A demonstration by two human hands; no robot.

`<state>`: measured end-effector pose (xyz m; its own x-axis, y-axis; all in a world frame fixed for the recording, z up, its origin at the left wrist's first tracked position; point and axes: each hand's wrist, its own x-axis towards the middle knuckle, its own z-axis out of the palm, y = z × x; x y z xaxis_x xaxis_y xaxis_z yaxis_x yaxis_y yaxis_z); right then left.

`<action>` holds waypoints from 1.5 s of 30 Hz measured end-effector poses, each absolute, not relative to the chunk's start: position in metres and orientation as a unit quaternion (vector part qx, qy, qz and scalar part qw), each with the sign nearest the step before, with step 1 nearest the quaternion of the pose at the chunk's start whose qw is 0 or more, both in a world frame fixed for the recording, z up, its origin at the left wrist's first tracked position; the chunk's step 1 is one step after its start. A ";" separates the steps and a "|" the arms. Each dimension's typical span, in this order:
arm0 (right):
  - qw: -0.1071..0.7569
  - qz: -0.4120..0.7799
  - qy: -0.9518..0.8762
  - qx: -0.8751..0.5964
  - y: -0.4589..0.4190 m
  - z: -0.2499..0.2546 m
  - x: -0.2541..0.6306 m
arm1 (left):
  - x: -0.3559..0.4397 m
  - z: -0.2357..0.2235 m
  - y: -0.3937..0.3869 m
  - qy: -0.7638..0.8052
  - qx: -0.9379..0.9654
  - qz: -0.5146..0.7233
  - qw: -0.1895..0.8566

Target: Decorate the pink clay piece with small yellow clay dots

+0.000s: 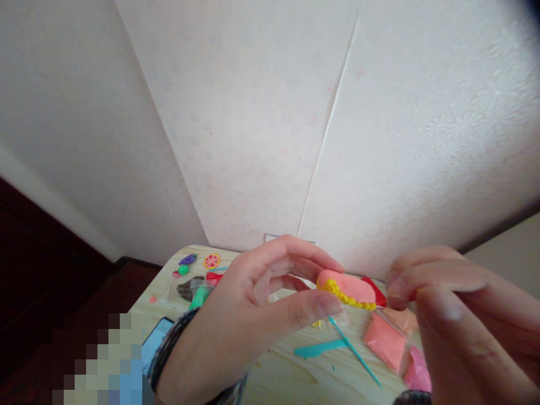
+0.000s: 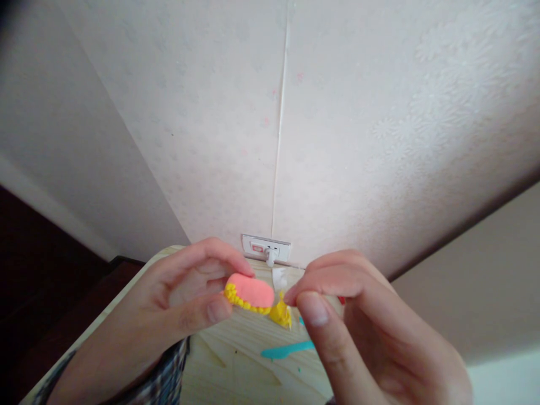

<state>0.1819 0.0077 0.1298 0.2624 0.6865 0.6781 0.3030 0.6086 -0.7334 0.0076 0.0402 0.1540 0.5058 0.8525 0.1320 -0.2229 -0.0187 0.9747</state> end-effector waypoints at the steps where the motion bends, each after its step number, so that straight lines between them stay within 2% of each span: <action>1: 0.671 0.133 -0.597 -0.419 0.008 0.130 0.182 | 0.008 0.154 0.040 0.275 0.575 0.416 0.649; 9: 0.655 0.047 -0.630 -0.414 0.008 0.126 0.183 | 0.008 0.158 0.039 0.298 0.588 0.404 0.634; 18: 0.651 0.077 -0.621 -0.430 0.005 0.133 0.181 | 0.007 0.163 0.035 0.326 0.592 0.393 0.624; 26: 0.576 0.001 -0.709 -0.407 0.005 0.127 0.192 | 0.008 0.163 0.036 0.310 0.588 0.395 0.635; 34: 0.545 -0.021 -0.718 -0.433 0.003 0.134 0.188 | 0.008 0.166 0.034 0.328 0.587 0.385 0.632; 45: 0.530 -0.034 -0.713 -0.457 0.000 0.130 0.190 | 0.009 0.165 0.034 0.368 0.627 0.393 0.563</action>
<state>0.1896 0.0005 0.1300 -0.0190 0.6161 0.7874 0.6880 0.5795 -0.4369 0.0092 0.0340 0.1646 0.4196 0.9044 0.0780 0.0197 -0.0950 0.9953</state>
